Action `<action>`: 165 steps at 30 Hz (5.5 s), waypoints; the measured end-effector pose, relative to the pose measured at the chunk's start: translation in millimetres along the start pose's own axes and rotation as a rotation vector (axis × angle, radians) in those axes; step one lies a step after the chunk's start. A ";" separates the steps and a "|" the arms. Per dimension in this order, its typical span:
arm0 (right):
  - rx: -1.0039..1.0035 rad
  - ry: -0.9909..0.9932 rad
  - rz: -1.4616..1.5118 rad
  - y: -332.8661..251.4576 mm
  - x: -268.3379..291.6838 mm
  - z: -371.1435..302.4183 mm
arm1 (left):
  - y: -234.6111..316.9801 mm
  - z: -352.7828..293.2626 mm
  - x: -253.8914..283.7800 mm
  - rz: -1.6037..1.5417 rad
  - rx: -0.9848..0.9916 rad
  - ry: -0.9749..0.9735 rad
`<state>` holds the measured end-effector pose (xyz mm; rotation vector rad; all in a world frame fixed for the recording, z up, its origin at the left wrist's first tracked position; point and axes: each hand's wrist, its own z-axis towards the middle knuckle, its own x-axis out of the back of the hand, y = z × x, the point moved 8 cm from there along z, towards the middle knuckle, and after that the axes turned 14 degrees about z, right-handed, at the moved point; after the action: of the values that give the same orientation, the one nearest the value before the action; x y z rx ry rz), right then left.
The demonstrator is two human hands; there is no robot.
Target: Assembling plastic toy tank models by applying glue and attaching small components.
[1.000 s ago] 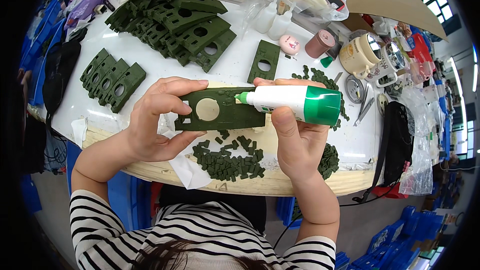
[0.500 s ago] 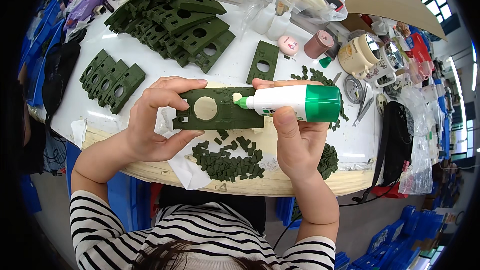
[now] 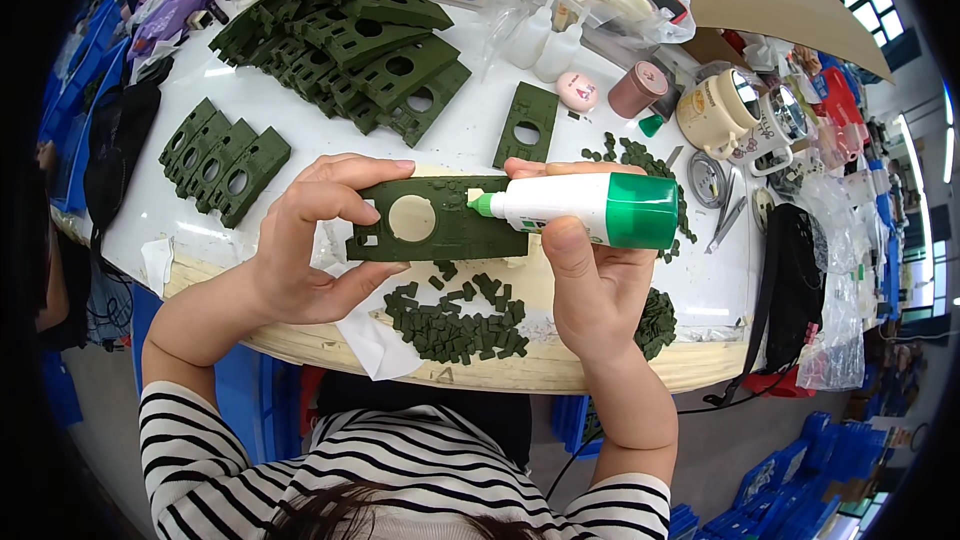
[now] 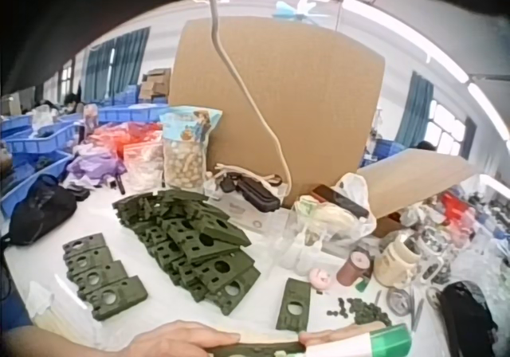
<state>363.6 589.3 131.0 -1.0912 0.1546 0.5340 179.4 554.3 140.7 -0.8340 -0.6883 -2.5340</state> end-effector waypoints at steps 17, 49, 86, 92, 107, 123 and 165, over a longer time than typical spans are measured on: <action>-0.022 -0.008 -0.001 1.2 0.6 0.0 | 0.5 -0.6 1.1 -0.002 -0.012 0.008; -0.088 -0.172 0.142 15.0 -25.8 -12.6 | -1.1 -22.2 -55.4 -1.549 0.689 -0.434; -0.090 -0.205 0.099 19.8 -26.3 -14.9 | -6.1 -29.7 -59.3 -1.510 0.778 -0.472; -0.104 -0.193 0.099 20.8 -24.9 -15.5 | -6.4 -30.2 -59.6 -1.501 0.791 -0.479; -0.104 -0.251 0.094 19.3 -29.7 -14.2 | -5.9 -25.7 -55.7 -1.526 0.747 -0.454; -0.062 -0.297 0.048 17.2 -32.9 -13.0 | -6.1 -28.0 -58.0 -1.530 0.745 -0.454; 0.022 -0.170 0.028 4.5 -19.6 -6.0 | -8.9 -23.1 -53.5 -1.495 0.749 -0.404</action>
<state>345.3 579.0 131.9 -1.0184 0.0268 0.6464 204.9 559.4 87.8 -0.5702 -3.0209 -2.5548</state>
